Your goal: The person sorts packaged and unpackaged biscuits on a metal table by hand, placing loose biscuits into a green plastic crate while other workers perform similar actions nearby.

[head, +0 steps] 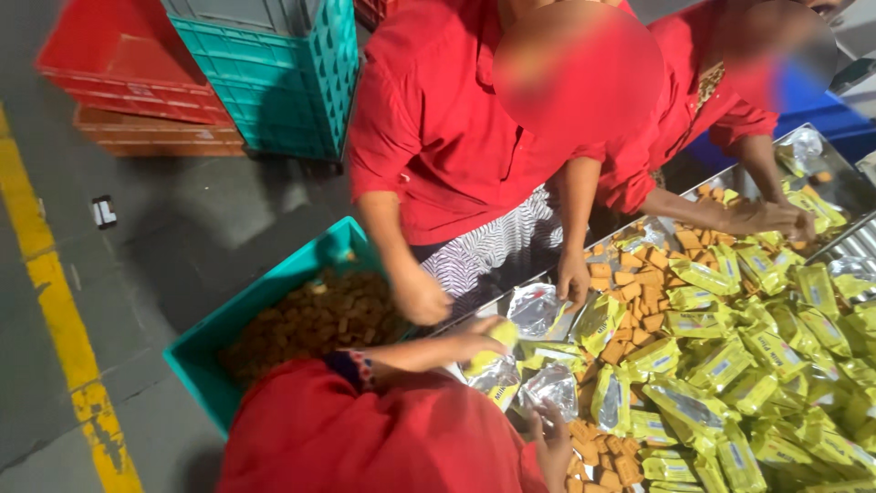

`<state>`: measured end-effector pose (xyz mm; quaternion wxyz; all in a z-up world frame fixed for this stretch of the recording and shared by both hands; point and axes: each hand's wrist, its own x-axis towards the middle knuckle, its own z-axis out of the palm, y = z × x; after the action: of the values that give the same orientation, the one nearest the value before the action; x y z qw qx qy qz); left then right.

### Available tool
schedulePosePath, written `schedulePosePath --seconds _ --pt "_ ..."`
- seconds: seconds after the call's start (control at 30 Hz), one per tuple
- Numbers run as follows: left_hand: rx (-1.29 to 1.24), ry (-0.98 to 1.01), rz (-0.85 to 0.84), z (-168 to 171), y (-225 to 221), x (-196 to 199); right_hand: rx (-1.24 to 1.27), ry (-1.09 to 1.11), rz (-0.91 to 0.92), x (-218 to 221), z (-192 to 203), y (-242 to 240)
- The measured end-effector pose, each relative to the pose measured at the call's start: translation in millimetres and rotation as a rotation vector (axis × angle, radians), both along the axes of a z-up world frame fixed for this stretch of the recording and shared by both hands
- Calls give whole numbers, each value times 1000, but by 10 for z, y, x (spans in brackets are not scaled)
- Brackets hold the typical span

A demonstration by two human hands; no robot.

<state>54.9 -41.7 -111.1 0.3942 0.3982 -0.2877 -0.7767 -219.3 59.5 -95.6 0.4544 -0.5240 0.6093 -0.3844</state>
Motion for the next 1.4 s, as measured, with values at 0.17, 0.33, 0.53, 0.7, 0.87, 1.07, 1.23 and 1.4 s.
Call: schedulePosePath --seconds 0.17,0.33,0.53,0.7,0.87,1.07,1.23,1.4 --pt "-283 -435 -183 -159 390 1086 -118 92 -18 77 -49 26" --pt "-262 -601 37 -556 680 1911 -121 248 -38 85 -79 -28" --pt "43 -814 400 -304 936 2429 -142 336 -42 59 -112 13" --pt "245 -800 486 66 1273 2455 -65 327 -101 122 -91 39" --pt "333 -703 495 236 1111 2419 -99 280 -125 201 -5 18" --pt "302 -630 545 358 863 2406 -92 302 -131 243 106 2" --pt "190 -635 569 564 792 2390 -42 273 -142 227 112 -5" --pt "79 -495 573 804 788 2359 -65 239 -135 181 14 -9"
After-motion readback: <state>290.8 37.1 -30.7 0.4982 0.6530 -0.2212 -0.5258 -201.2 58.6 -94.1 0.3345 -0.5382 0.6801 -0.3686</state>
